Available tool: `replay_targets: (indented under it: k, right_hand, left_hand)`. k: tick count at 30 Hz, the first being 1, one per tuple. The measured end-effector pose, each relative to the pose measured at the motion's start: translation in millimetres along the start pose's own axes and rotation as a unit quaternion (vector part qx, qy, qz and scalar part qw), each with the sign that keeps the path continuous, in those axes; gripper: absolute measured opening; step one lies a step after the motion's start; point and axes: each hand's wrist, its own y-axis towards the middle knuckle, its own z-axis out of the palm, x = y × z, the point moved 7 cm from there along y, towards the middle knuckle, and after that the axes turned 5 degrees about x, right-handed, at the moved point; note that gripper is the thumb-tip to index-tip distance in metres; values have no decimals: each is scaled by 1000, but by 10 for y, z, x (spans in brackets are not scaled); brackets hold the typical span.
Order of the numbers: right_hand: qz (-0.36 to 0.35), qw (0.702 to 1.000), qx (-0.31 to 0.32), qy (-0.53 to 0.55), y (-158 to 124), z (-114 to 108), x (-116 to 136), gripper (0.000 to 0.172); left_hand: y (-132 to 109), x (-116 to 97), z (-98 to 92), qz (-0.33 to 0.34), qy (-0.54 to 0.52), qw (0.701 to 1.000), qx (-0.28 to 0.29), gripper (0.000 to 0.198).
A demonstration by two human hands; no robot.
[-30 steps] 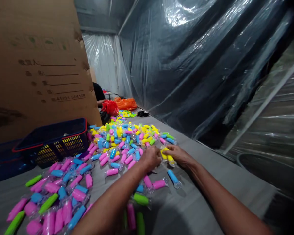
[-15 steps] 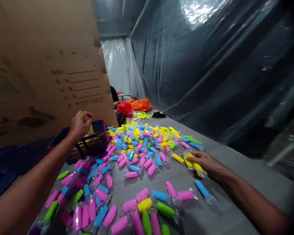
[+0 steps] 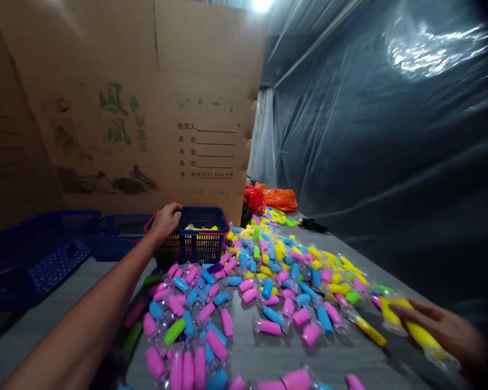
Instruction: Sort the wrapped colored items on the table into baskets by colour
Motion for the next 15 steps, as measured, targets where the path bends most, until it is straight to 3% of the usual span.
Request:
replay_targets:
  k: [1, 3, 6, 8, 11, 15]
  right_hand:
    - [-8, 1000, -6, 6, -15, 49, 266, 26]
    - [-97, 994, 48, -27, -74, 340, 1006, 30]
    - [-273, 955, 99, -63, -196, 987, 2161, 33]
    - [-366, 922, 104, -66, -221, 1486, 2743, 32]
    - [-457, 874, 37, -163, -158, 2236, 3282, 20]
    - [-480, 845, 63, -227, 26, 3137, 3477, 19]
  left_hand:
    - [-5, -30, 32, 22, -4, 999, 28, 36]
    - [-33, -95, 100, 59, -2, 995, 77, 36]
    - [-89, -142, 173, 68, 34, 991, 109, 40]
    - [-120, -146, 198, 55, 68, 990, 112, 43]
    - [-146, -147, 210, 38, 111, 987, 111, 48]
    - [-153, -156, 213, 30, 144, 983, 106, 51]
